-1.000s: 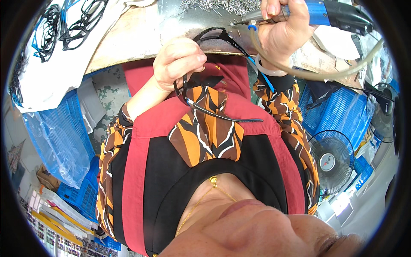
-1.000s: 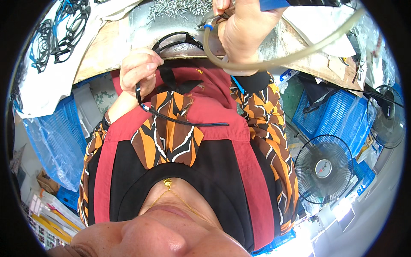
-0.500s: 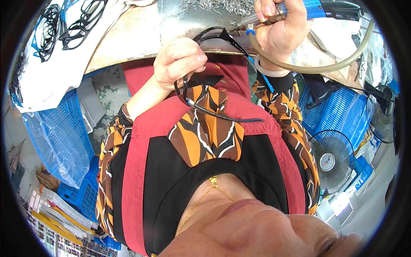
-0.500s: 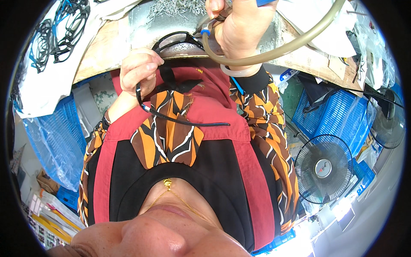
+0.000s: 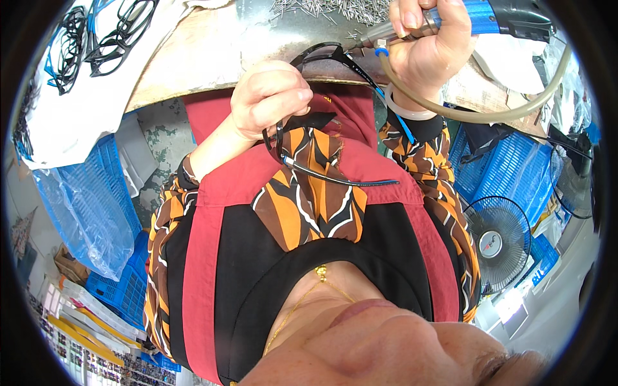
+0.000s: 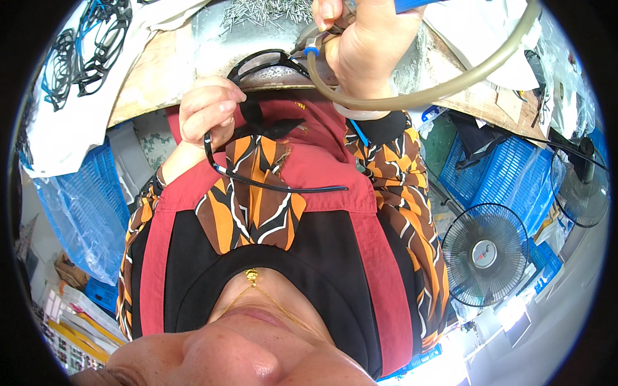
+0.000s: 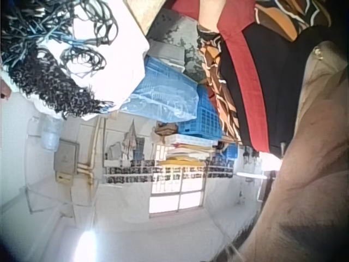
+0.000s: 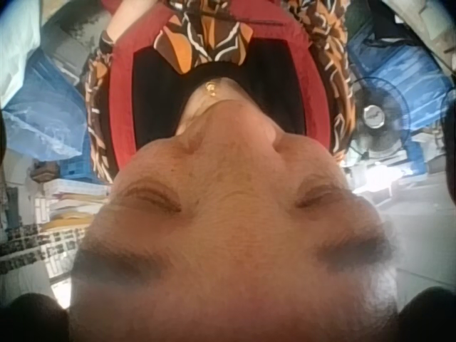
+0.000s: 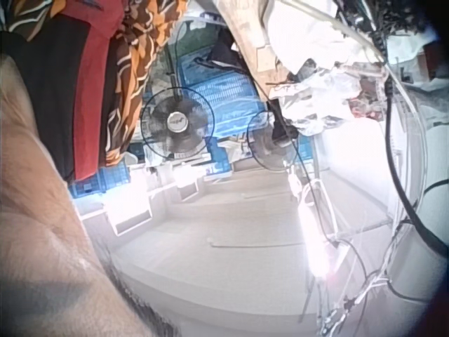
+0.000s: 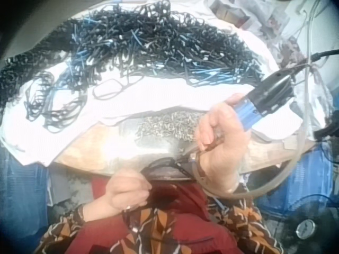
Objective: The person repeatedly picks up black cables and blue zip ties from a pile on a table. They insert the zip tie through the cable and use a handheld tool to tighten it, then place the finished item back on the table.
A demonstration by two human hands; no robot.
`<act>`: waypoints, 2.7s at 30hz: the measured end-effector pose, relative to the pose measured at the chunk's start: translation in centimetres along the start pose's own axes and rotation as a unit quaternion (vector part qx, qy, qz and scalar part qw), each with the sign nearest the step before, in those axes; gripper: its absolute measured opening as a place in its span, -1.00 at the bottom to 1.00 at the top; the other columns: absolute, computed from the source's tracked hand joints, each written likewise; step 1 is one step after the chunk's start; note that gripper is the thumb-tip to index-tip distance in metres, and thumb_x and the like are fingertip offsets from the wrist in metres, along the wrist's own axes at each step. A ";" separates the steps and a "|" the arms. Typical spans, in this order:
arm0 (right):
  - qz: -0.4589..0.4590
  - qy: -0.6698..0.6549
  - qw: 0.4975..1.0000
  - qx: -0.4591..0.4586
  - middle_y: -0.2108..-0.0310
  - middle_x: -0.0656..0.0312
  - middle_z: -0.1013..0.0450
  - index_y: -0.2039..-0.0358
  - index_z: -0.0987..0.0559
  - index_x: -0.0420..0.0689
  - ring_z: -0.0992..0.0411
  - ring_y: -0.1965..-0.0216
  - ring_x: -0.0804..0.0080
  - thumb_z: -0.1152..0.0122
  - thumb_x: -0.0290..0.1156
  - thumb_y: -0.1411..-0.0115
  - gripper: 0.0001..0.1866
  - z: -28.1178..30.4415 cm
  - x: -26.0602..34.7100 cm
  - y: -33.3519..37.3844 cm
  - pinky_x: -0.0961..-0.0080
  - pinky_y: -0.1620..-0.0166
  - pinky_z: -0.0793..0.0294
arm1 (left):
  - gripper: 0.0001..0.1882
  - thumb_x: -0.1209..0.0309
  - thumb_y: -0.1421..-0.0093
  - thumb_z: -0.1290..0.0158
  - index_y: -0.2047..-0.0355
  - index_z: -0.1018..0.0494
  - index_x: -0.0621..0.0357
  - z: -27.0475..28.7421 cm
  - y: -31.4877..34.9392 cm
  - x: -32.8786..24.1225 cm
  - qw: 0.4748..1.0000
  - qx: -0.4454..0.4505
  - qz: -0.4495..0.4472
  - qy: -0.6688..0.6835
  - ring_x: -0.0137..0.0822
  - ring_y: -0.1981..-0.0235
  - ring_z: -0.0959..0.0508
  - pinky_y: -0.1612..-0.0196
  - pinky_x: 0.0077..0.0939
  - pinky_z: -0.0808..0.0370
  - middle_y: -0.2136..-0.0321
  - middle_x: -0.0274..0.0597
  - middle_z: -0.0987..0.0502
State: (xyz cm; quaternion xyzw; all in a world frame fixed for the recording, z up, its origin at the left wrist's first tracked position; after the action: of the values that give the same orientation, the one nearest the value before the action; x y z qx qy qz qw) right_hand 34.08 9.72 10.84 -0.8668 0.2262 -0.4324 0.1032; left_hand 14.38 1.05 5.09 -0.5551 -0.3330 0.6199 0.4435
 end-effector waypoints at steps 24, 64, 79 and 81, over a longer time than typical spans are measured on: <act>-0.095 -0.084 0.967 0.219 0.48 0.24 -0.36 0.13 -0.45 -0.02 -0.30 0.62 0.48 -0.13 -0.45 -0.26 -0.83 0.4 -1.6 1.7 0.55 0.55 -0.30 | -0.56 0.64 0.00 -0.30 0.08 -0.47 0.25 -0.2 1.3 0.7 1.000 0.007 -0.004 0.016 -0.22 0.41 -0.58 0.41 -0.38 -0.56 0.23 -0.12 -0.48; 0.190 0.662 0.530 0.494 0.19 0.00 -0.62 0.10 -0.67 -0.11 -0.62 0.13 0.12 -0.05 -0.40 -0.22 -0.69 -15.9 -15.3 -10.5 0.22 0.10 -0.60 | -0.51 0.07 -0.17 -0.25 -0.03 -0.49 0.03 16.3 -6.4 6.5 0.681 0.169 0.297 -0.647 -0.15 0.14 -0.60 0.07 -0.26 -0.51 0.17 -0.19 -0.60; -0.151 0.383 0.857 0.310 0.44 0.24 -0.53 0.08 -0.52 -0.24 -0.51 0.51 0.59 -0.34 -0.25 -0.24 -0.62 -6.0 -2.2 -16.1 0.70 0.46 -0.48 | -0.40 0.15 -0.16 -0.25 -0.16 -0.41 0.12 14.4 -13.6 6.8 0.812 0.262 0.173 -0.493 -0.05 -0.06 -0.51 -0.13 -0.18 -0.40 -0.08 -0.05 -0.50; -0.197 0.209 0.928 0.237 0.34 0.05 -0.56 -0.17 -0.41 -0.18 -0.55 0.46 0.29 -0.02 -0.26 -0.42 -0.61 -4.0 0.6 -20.1 0.41 0.37 -0.52 | -0.46 0.13 -0.20 -0.20 -0.11 -0.44 0.12 9.0 -16.6 8.7 0.849 0.277 0.115 -0.434 -0.01 -0.01 -0.54 -0.06 -0.13 -0.45 0.00 -0.06 -0.54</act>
State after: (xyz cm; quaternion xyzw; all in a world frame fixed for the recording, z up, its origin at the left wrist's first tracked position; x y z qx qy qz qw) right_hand 37.29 27.06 21.21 -0.7342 -0.0414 -0.6564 0.1687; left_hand 8.61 16.18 18.13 -0.1179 -0.2400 0.9109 0.3142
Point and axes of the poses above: each hand's wrist, its own y-axis away from the middle knuckle, its own z-axis out of the back of the hand, x = y × z, the point moved 3 cm from there along -y, towards the middle knuckle
